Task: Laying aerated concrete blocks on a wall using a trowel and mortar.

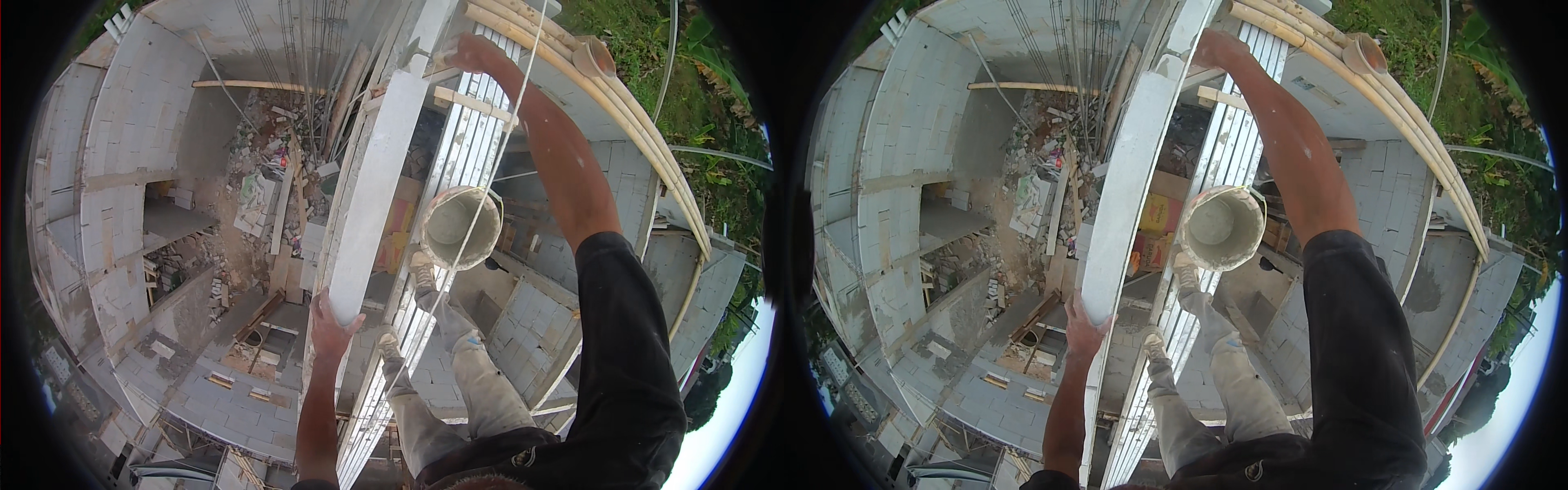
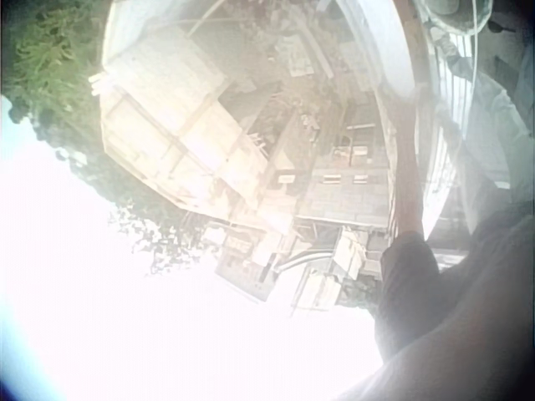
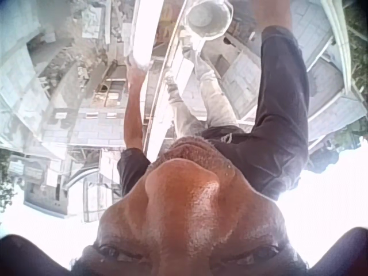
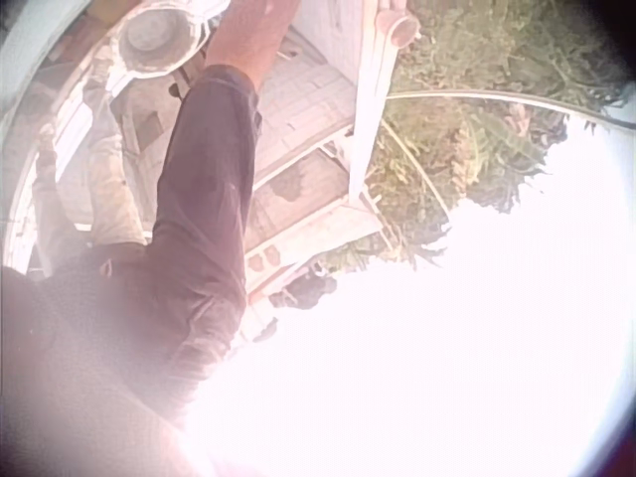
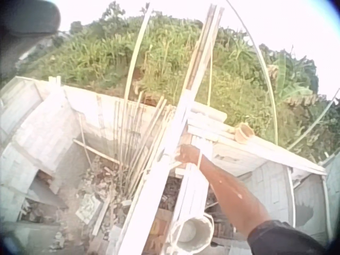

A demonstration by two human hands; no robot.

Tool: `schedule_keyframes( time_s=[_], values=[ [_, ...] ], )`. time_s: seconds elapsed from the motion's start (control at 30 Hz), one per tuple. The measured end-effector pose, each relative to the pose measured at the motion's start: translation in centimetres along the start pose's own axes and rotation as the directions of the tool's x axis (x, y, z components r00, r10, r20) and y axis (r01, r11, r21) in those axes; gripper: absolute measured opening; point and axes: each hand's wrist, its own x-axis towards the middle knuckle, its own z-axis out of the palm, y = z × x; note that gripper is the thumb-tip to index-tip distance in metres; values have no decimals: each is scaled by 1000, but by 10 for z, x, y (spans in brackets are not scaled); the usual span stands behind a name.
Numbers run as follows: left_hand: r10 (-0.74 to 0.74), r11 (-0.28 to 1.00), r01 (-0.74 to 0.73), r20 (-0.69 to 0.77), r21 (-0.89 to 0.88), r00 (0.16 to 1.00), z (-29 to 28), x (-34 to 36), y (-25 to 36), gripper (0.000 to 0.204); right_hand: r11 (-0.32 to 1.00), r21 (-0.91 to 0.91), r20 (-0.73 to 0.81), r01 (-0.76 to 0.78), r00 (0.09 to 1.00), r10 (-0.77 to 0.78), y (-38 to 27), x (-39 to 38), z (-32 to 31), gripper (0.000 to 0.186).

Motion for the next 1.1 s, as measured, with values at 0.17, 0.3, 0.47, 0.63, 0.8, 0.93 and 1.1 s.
schedule_keyframes(
  time_s=[0.17, 0.3, 0.47, 0.63, 0.8, 0.93, 1.1],
  values=[
    [0, 1000, 0, 1, 2, 1000, -2, 0, 2, 103, 937, -270, -124, -221, 973, 194, -11, 8, -6, 42],
    [-4, 1000, 4, 7, 4, 1000, -2, 2, 4, 103, 985, -172, 145, -3, 989, 29, 1, 6, -17, 38],
    [2, 1000, -2, 40, 9, 999, -4, -1, -5, 110, 963, -270, 182, 5, 982, 45, -21, -4, -13, 37],
    [41, 998, -42, 20, 48, 999, -3, 2, 2, 106, 973, -202, 22, -116, 992, 123, -10, -2, 6, 35],
    [-27, 999, 26, 44, 21, 999, -2, 0, -2, 106, 992, -112, 15, -62, 998, 64, 6, -1, 5, 32],
    [13, 1000, -14, 40, 10, 999, -2, 1, -2, 106, 971, -184, -10, -154, 988, 155, -7, 12, 19, 30],
    [6, 999, -8, 41, 39, 999, -3, 3, -2, 107, 993, -115, 50, 13, 999, -7, -4, 8, 23, 27]
  ],
)
